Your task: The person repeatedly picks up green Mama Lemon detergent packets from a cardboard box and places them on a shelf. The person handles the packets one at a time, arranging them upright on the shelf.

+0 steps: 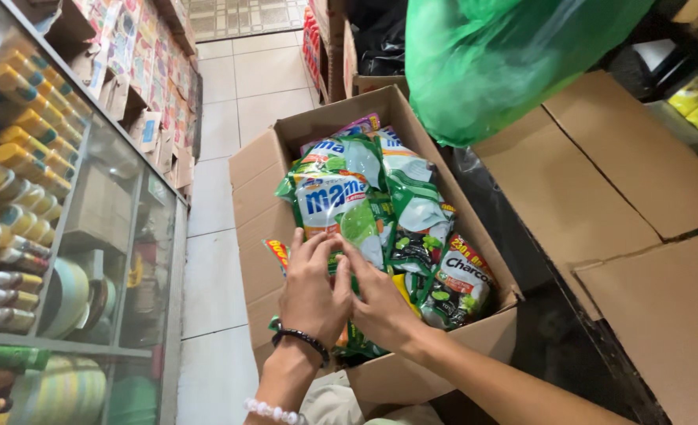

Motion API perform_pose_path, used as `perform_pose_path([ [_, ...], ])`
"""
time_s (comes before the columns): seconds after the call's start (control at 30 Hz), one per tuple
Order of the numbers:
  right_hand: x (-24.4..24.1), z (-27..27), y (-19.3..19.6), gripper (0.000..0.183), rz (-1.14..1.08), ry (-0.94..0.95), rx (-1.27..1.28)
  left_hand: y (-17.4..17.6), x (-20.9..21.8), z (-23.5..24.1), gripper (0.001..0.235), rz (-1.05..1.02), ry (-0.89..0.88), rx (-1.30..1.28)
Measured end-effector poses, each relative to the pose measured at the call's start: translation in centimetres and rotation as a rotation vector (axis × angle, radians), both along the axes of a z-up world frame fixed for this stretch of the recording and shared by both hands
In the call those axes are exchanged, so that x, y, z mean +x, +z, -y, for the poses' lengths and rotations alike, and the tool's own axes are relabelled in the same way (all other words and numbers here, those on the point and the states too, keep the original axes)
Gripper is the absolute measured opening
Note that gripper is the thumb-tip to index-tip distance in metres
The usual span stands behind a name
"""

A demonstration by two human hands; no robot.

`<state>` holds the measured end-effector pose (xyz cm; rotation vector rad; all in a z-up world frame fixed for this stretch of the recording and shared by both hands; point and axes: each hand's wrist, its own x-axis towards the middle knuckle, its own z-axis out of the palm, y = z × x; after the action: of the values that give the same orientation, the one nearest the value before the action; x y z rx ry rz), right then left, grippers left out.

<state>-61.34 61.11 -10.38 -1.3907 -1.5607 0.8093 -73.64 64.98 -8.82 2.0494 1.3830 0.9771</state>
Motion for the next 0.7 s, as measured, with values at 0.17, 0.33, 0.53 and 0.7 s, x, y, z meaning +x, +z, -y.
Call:
perform_pose_path([
  [0.17,-2.1,0.1,-1.4,0.069,0.174,0.114,0.059,0.8,-2.9,0.4,0.030,-0.204,0.173,0.160],
  [0.33,-3.4,0.5,-1.6,0.067,0.275,0.112,-0.101,-0.8,-5.2,0.5,0.050,-0.175,0.349,0.048],
  [0.53,-3.9,0.7,-0.6,0.071,0.287,0.112,-0.182,-3.1,-6.4,-1.2,0.056,0.179,0.394,-0.500],
  [0.7,-4.2,2.1,0.9,0.115,0.410,0.199,-0.310,-2.4,-6.0,-2.1,0.056,0.170,0.395,-0.658],
])
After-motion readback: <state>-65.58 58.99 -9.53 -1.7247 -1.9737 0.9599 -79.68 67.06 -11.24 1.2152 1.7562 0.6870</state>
